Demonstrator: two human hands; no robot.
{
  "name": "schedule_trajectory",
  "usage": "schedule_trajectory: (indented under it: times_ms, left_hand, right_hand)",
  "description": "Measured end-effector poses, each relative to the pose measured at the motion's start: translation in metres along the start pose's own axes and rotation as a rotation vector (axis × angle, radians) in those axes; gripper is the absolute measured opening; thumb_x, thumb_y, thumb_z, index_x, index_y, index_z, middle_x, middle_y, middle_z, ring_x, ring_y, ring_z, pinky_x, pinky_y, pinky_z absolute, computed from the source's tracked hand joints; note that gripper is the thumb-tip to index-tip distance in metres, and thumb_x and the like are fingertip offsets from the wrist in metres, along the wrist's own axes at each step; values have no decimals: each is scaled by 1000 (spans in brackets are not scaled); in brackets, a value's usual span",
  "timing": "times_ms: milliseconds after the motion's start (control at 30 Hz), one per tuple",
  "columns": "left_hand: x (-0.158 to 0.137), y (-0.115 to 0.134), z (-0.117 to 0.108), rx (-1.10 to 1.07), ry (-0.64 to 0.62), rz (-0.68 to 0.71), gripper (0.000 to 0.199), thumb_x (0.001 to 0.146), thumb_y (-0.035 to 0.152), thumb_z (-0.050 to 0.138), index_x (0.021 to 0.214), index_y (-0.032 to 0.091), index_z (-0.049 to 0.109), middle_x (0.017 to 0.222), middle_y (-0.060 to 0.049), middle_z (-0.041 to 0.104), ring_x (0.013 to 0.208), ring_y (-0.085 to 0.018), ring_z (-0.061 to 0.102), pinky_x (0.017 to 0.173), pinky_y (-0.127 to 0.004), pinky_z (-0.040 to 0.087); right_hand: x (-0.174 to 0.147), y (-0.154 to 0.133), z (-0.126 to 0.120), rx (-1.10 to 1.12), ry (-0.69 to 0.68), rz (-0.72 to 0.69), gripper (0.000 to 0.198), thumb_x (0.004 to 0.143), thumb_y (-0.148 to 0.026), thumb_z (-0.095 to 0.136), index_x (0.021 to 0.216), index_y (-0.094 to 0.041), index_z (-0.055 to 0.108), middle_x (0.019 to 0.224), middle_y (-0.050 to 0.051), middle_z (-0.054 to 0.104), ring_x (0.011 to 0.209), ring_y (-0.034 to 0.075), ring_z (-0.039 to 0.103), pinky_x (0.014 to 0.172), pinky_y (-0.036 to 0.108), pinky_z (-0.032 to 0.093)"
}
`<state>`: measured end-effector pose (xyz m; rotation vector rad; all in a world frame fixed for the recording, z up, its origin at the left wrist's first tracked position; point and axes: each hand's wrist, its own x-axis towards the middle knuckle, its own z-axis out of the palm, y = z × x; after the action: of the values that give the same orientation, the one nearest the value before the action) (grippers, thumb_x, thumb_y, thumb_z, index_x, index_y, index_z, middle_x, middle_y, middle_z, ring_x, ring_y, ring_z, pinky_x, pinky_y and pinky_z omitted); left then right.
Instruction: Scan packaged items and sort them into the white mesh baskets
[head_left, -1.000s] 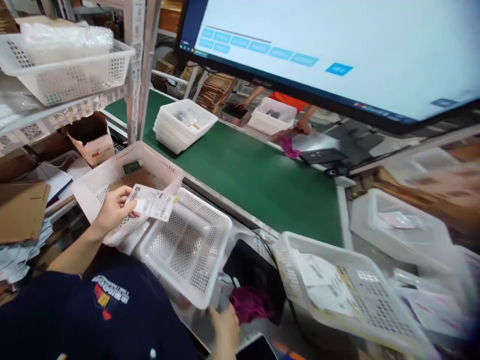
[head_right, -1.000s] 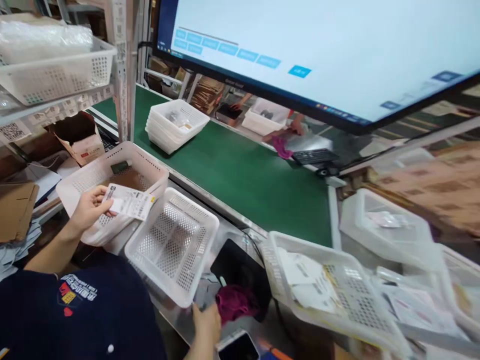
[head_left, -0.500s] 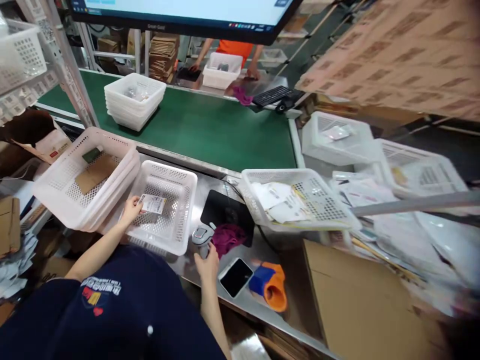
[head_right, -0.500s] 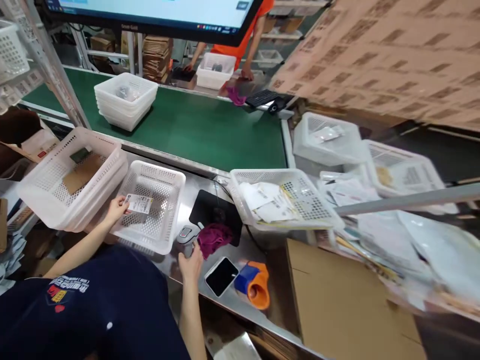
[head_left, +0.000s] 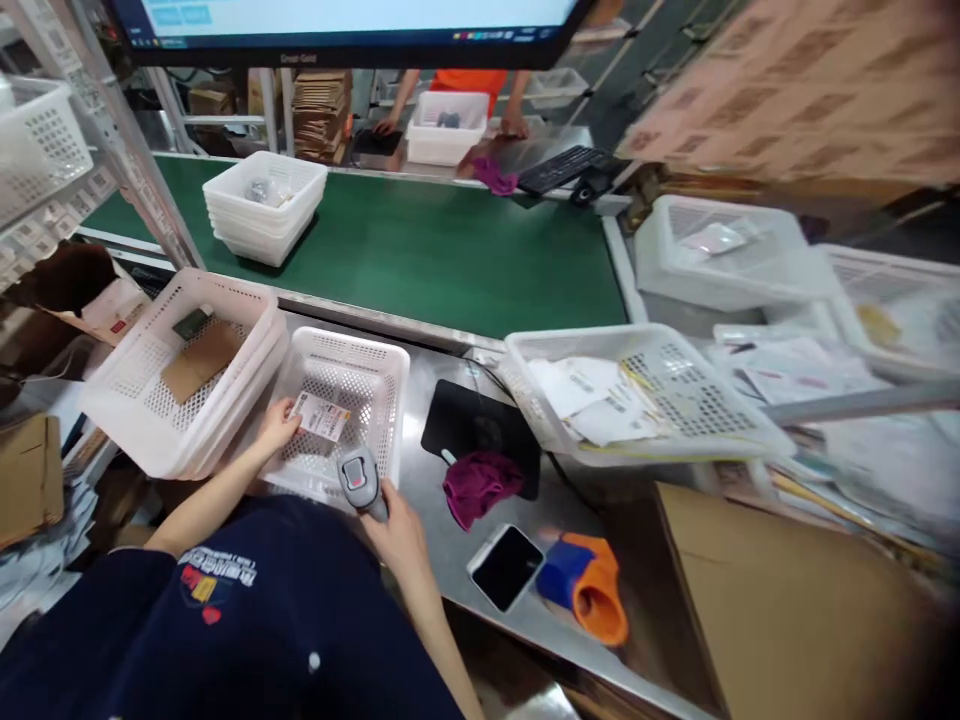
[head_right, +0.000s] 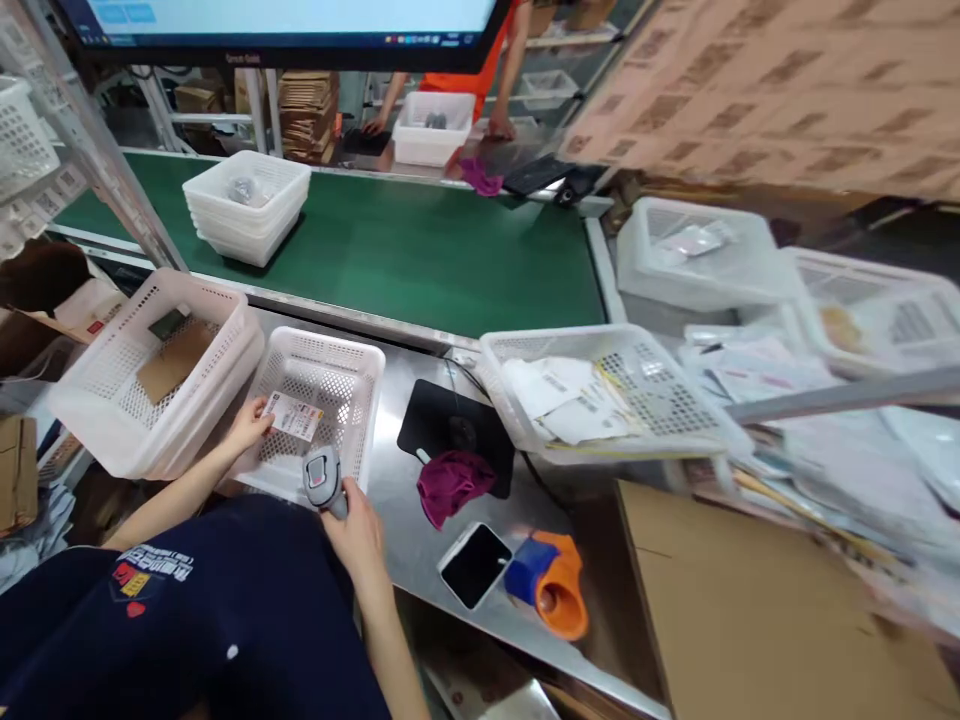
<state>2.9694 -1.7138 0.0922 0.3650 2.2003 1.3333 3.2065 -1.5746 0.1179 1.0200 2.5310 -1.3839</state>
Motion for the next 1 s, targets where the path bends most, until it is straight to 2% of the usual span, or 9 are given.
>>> schedule_trajectory:
  times_ms: [133,233,300,400,500,600,700,900,1000]
  left_hand:
    - [-41,32,-25,42,-36,158,59,66,27,85,122,23,69,136,-16,67,123,-35,66,107,-45,54]
    - [-58,74,-65,155,-125,439,49,85,38,74,133,29,68,134,-8,69,116,-27,70,107,-39,54]
    - [-49,97,-105,296,2,511,39,94,40,63,130,26,69,129,-7,72,118,-26,68,108,-38,52]
    - [-7,102,-168,577,220,298,41,95,35,58,132,18,67,131,-10,70,119,-28,66,110,-41,50]
    - [39,74,-207,847,147,98,76,81,33,75,148,7,51,153,-20,53,143,-38,47,122,-46,36]
    - [67,36,-220,974,-4,-24,106,72,45,84,157,3,36,162,-28,38,152,-43,33,124,-47,30]
    - [77,14,-222,1071,-38,-67,108,77,57,78,157,1,33,160,-32,37,147,-44,40,119,-45,36]
    - [67,32,-231,1121,-10,-13,54,89,44,69,130,8,63,113,-18,74,105,-32,70,100,-40,51]
    - [39,58,-239,1051,274,23,37,100,33,49,125,13,67,110,-17,75,103,-32,71,97,-43,52]
  right_hand:
    - [-8,30,8,112,4,90,49,72,-54,58,109,-23,66,99,12,77,95,36,72,78,40,52]
    - [-7,52,16,181,7,127,54,70,-57,59,113,-25,68,111,15,77,108,41,70,88,48,55]
    - [-6,58,19,178,-15,144,56,73,-59,58,116,-25,68,115,16,76,113,42,69,93,51,55]
    - [-4,49,21,65,-69,162,57,78,-64,54,117,-24,67,106,18,77,107,43,71,88,51,55]
    - [3,29,20,-97,-77,136,61,85,-63,46,123,-19,64,107,18,76,104,42,72,84,48,55]
    - [20,7,13,-218,-90,122,56,91,-55,43,127,-17,61,108,17,75,106,36,72,86,42,53]
    - [41,-10,5,-296,-114,149,49,93,-50,48,129,-18,60,110,16,75,106,34,72,88,40,50]
    - [53,-4,3,-149,-30,118,57,86,-59,52,122,-16,67,107,16,76,106,36,71,87,41,51]
    - [41,24,13,33,124,93,62,77,-66,57,106,-14,74,96,17,77,97,38,73,82,43,55]
